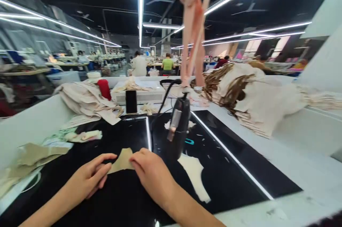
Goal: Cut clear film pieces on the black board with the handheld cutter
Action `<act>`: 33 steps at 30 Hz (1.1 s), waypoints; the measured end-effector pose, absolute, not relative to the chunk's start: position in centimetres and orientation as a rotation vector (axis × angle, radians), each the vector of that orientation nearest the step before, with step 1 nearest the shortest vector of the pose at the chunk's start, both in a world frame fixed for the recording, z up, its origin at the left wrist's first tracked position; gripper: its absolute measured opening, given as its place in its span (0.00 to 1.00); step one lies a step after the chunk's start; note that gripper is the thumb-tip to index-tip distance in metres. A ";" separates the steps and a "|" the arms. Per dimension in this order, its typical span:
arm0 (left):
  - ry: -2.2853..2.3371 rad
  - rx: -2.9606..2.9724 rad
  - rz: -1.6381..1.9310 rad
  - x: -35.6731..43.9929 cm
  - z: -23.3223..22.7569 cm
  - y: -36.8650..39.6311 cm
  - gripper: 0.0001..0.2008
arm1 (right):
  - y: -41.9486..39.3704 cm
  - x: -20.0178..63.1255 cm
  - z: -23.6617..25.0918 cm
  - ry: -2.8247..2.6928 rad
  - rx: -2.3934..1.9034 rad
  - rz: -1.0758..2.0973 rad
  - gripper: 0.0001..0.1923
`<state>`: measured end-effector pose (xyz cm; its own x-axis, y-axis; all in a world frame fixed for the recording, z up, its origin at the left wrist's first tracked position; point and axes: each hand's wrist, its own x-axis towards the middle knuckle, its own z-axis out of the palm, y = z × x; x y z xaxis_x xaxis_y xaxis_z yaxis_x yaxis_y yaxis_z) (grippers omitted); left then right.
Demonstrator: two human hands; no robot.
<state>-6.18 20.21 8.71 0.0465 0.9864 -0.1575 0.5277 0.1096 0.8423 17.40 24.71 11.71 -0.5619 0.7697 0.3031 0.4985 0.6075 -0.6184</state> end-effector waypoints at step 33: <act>1.777 1.879 0.878 -9.1 4.6 20.0 0.25 | 22.4 26.8 12.7 -1.990 -0.788 -0.445 0.12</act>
<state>-9.15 20.01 4.64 -0.0096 0.9864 0.1644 0.7302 -0.1054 0.6751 26.84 22.43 12.74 -0.3724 0.3512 0.8591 0.6838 0.7297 -0.0019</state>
